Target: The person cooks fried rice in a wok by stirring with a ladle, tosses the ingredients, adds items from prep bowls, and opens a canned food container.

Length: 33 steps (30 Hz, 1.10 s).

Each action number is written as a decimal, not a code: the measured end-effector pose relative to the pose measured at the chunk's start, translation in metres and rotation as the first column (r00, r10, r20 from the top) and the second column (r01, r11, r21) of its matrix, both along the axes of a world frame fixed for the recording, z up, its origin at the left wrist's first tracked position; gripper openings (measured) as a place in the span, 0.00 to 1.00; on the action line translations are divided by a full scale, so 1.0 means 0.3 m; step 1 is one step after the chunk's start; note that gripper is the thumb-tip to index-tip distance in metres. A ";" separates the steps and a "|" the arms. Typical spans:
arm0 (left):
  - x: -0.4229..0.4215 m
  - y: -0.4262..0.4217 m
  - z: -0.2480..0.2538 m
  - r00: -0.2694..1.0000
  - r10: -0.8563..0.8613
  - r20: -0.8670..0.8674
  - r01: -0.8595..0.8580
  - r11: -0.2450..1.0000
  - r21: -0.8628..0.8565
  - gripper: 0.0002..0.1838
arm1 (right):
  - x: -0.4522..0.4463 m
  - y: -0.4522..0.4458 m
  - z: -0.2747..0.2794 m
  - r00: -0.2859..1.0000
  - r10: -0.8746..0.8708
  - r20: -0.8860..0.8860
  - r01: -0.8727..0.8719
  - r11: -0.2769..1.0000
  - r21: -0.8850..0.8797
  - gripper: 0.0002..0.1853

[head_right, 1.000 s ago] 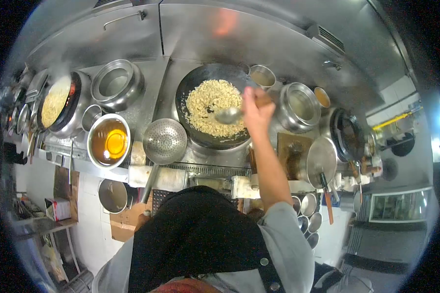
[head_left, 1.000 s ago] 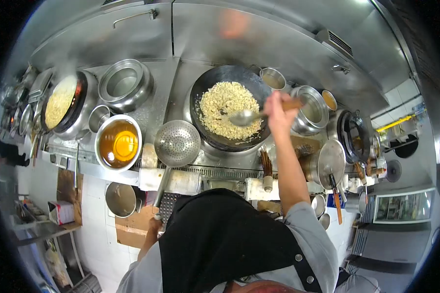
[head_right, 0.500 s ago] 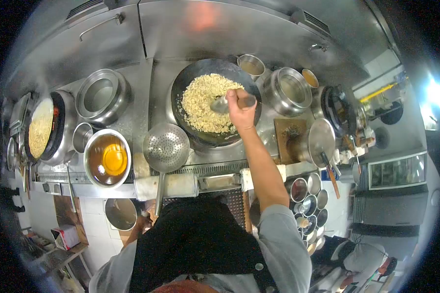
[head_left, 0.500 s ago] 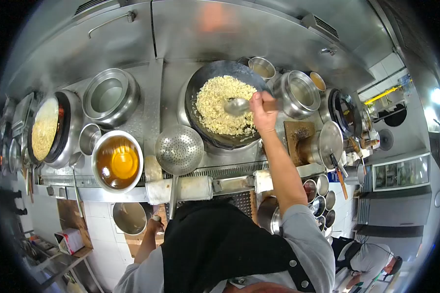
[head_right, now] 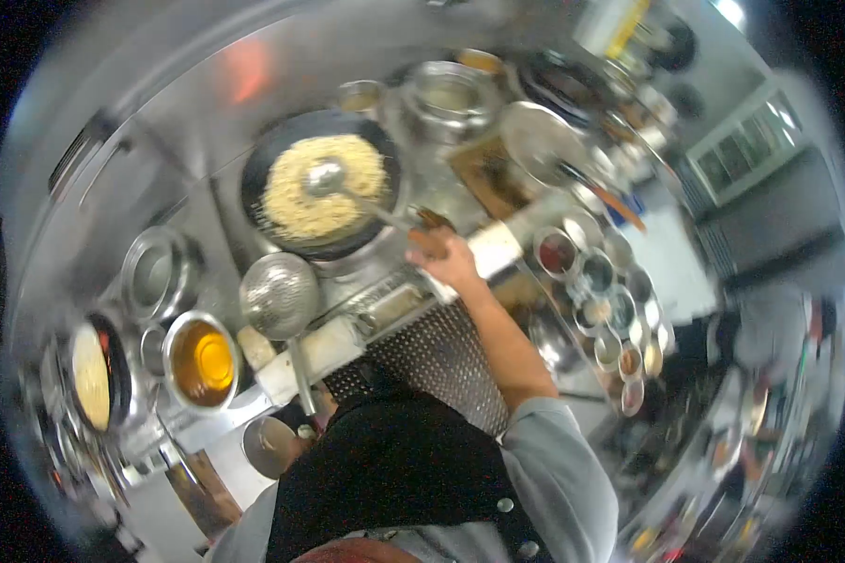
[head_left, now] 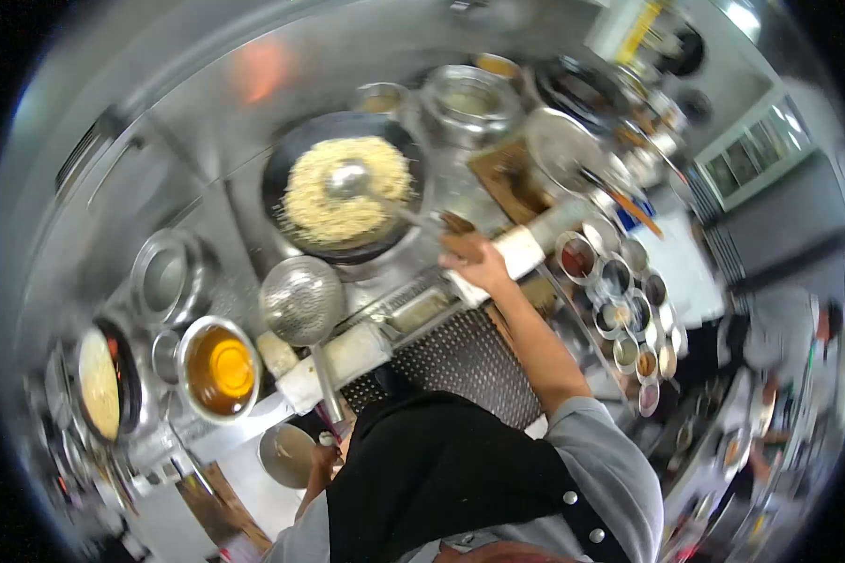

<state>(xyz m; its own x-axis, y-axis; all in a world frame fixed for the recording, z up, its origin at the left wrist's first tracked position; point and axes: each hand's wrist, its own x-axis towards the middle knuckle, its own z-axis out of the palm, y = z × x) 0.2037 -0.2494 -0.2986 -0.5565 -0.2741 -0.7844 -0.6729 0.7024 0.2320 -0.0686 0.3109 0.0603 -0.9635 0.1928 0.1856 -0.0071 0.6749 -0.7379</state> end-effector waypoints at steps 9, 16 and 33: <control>-0.117 0.376 0.036 0.606 -0.791 -0.086 0.791 0.610 -0.043 0.21 | 1.929 0.459 -0.868 0.515 -0.446 0.732 0.462 0.864 0.201 0.24; -0.106 0.929 0.128 0.267 -0.955 -0.129 0.961 0.273 -0.031 0.19 | 3.185 0.017 -0.645 -0.248 -0.767 0.592 0.892 -0.419 -0.170 0.21; 0.266 1.528 0.119 0.273 -0.960 -0.063 0.959 0.266 0.099 0.16 | 3.533 -0.175 -0.397 -0.758 -0.583 0.292 0.645 -0.607 0.465 0.35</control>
<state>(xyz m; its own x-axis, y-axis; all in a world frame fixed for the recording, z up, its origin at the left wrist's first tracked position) 0.2836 0.2089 -0.2629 -0.3533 0.5296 -0.7712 0.4713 0.8129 0.3423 0.9912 0.2584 -0.0590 0.8376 0.5451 -0.0362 0.5102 -0.8041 -0.3053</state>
